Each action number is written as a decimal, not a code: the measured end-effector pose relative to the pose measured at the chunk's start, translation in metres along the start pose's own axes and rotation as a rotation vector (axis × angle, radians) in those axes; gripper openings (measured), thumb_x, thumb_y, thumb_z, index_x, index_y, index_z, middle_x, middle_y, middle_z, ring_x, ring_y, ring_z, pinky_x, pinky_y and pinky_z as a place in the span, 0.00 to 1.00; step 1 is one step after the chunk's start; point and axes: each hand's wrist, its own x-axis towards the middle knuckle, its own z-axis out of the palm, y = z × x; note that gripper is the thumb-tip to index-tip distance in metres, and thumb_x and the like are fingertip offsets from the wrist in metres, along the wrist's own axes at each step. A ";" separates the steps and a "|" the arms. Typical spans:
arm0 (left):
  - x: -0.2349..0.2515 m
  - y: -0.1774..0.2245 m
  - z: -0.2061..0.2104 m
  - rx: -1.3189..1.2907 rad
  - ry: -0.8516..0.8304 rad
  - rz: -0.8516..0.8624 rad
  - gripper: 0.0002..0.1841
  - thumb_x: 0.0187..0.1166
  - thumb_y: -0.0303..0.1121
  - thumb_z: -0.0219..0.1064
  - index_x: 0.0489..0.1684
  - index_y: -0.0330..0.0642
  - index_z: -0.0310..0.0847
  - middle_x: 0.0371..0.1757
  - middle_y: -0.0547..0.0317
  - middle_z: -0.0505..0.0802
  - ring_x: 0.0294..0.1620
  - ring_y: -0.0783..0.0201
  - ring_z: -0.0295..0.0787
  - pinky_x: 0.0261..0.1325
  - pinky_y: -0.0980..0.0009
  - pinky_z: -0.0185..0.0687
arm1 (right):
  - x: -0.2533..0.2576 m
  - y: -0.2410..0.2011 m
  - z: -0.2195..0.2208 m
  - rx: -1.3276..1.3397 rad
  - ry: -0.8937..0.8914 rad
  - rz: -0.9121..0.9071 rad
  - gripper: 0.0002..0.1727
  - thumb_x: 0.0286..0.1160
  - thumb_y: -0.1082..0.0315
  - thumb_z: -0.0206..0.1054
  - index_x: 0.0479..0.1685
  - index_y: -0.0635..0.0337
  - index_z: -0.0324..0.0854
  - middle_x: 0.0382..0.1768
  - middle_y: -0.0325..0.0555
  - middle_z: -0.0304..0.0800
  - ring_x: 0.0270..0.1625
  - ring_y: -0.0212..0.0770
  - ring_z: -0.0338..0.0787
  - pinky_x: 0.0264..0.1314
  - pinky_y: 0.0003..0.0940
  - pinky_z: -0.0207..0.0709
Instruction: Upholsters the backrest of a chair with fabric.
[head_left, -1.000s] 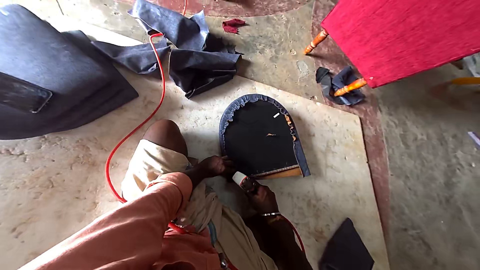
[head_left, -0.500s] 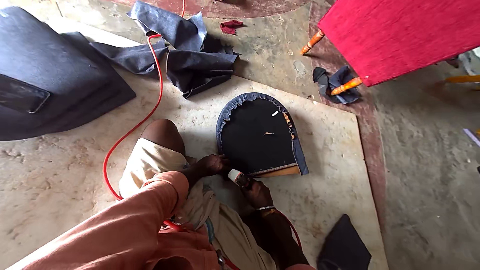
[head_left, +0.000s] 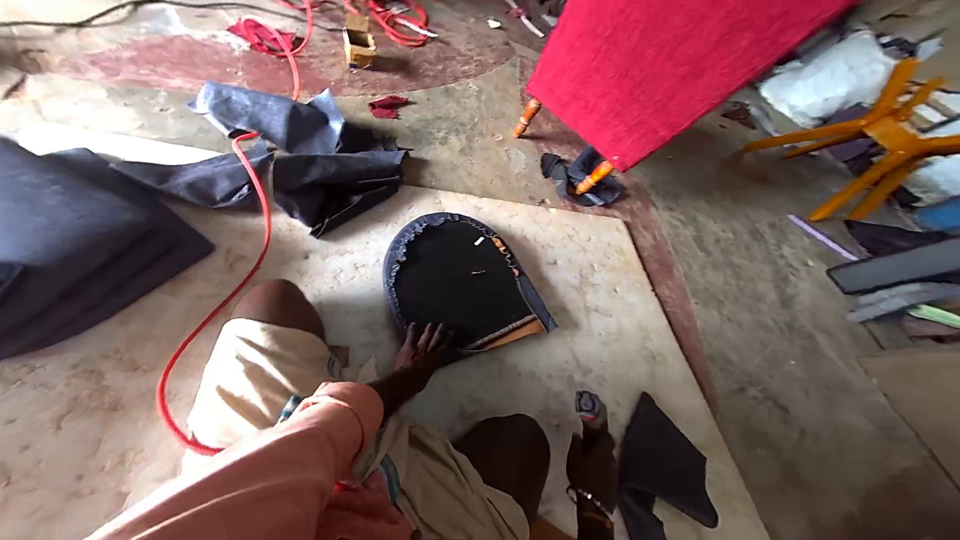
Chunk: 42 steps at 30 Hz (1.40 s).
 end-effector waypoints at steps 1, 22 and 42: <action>0.004 0.008 -0.003 0.034 -0.009 -0.033 0.49 0.73 0.16 0.63 0.98 0.50 0.39 0.98 0.49 0.48 0.97 0.41 0.40 0.87 0.25 0.39 | -0.006 0.028 0.010 0.028 0.010 0.035 0.44 0.79 0.62 0.68 0.92 0.68 0.51 0.76 0.72 0.76 0.74 0.69 0.82 0.75 0.66 0.74; -0.165 -0.192 -0.318 -0.871 0.262 0.286 0.34 0.61 0.31 0.78 0.74 0.33 0.78 0.69 0.54 0.90 0.68 0.62 0.88 0.71 0.60 0.85 | 0.031 -0.291 -0.065 1.470 0.259 -0.442 0.53 0.66 0.25 0.64 0.81 0.60 0.65 0.64 0.47 0.86 0.67 0.38 0.85 0.70 0.44 0.81; -0.099 -0.073 -0.363 -0.146 0.665 0.629 0.32 0.78 0.49 0.73 0.81 0.51 0.71 0.74 0.57 0.85 0.60 0.64 0.90 0.62 0.60 0.91 | -0.067 -0.366 -0.061 1.118 -0.131 -0.802 0.41 0.62 0.21 0.66 0.59 0.47 0.85 0.52 0.38 0.91 0.58 0.37 0.88 0.65 0.46 0.80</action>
